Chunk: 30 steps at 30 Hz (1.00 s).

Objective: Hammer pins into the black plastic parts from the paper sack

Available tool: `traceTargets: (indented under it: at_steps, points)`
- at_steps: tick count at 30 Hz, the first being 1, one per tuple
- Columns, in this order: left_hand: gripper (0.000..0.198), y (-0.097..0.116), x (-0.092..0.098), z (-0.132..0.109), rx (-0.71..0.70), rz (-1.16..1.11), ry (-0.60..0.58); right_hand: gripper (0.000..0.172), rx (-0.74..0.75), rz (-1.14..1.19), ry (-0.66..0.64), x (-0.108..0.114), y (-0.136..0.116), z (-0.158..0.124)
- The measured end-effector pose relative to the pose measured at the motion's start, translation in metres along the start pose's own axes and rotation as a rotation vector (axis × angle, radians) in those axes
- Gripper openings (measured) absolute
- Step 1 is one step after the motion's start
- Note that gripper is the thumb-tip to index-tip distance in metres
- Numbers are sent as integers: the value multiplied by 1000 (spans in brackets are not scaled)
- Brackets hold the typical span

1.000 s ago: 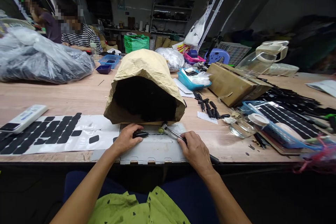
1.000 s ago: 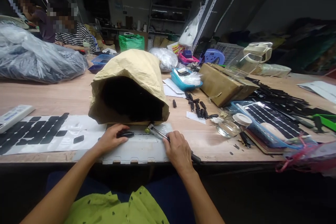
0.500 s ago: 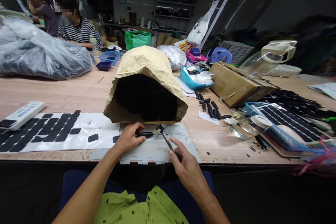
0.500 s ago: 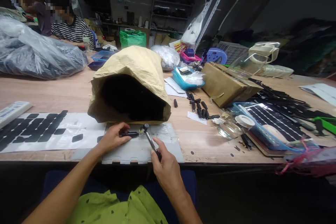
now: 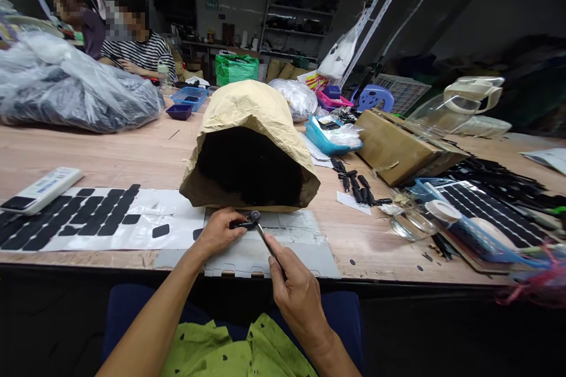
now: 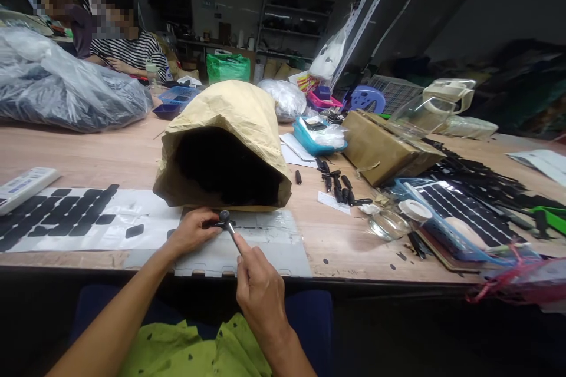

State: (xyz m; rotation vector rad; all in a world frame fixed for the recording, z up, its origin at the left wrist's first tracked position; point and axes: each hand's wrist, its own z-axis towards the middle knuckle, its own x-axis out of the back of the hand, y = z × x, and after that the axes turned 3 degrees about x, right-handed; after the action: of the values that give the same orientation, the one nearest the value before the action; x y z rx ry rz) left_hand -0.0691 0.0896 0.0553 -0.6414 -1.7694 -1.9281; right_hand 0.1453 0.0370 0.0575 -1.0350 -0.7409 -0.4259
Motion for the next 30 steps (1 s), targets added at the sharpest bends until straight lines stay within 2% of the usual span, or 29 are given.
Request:
traceTargets:
  at_steps: [4,9,16,19,25,28,30]
  points:
    - [17,2,0,0,-4,-12,-4,50,14,-78,-42,-2,1,0]
    - [21,0,0,0,4,4,-2,49,-11,-88,18,3,3,1]
    - [19,0,0,-1,16,20,16,47,-60,-91,5,7,12,2]
    - [21,1,-3,-3,-19,93,45,44,-68,-136,76,13,24,14]
    - [18,-5,-5,0,-50,164,-1,37,13,-481,171,16,65,42]
    - [19,2,1,-3,-107,103,-38,36,55,-531,203,14,77,44]
    - [21,16,5,-17,-127,-20,-97,36,61,-520,209,12,79,42]
